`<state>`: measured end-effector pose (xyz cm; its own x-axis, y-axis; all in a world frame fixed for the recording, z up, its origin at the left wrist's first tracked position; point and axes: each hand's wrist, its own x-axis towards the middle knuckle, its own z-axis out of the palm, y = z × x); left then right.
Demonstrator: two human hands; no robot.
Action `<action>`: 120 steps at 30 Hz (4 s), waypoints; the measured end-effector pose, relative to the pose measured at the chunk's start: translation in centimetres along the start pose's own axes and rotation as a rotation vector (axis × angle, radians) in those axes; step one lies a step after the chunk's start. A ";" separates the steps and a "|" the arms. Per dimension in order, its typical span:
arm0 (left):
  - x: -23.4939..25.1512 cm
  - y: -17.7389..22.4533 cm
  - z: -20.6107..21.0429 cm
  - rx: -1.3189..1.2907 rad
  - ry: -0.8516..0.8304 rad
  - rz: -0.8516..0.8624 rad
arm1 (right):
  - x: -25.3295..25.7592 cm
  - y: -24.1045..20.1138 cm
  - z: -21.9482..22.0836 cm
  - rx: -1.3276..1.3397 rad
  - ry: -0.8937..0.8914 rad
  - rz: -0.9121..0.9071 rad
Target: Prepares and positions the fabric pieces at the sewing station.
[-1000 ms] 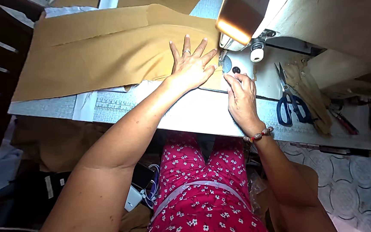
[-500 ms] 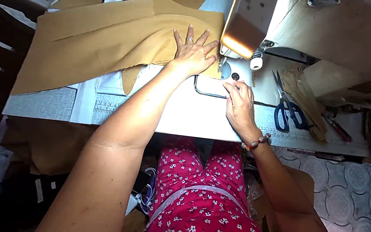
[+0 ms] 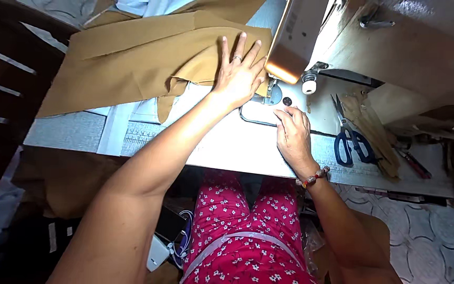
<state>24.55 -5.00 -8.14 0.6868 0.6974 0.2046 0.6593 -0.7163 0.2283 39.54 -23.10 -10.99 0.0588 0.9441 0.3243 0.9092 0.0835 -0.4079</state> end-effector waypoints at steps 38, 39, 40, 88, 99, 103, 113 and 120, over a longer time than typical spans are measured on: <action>-21.1 -2.8 -16.0 -0.121 -0.245 -0.147 | 7.2 -7.6 0.8 0.094 -0.495 -0.183; -21.8 -1.5 -15.9 -0.198 -0.297 -0.002 | 5.7 -6.4 0.4 0.120 -0.440 -0.277; -22.1 0.0 -15.3 -0.345 -0.359 0.117 | 4.0 -5.2 -0.2 0.148 -0.357 -0.361; -0.4 -0.5 -0.1 -0.079 -0.295 0.019 | -14.0 -7.7 1.0 0.365 0.012 -0.145; -2.4 0.1 0.2 -0.141 0.186 0.417 | -12.0 -9.1 4.1 1.040 -0.449 0.706; -4.3 1.7 -0.8 -0.178 -0.081 0.510 | -11.5 -8.8 4.9 1.032 -0.264 0.557; -3.4 1.6 -1.5 -0.164 -0.192 0.499 | -11.7 -9.0 1.2 1.001 -0.238 0.349; -2.9 2.9 -2.2 -0.152 -0.308 0.384 | -7.7 -5.0 -3.4 0.306 -0.003 0.031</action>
<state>23.75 -9.04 -6.02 0.9440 0.3296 0.0158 0.3060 -0.8923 0.3319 35.91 -31.91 -8.55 0.0829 0.9487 0.3051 0.7405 0.1463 -0.6560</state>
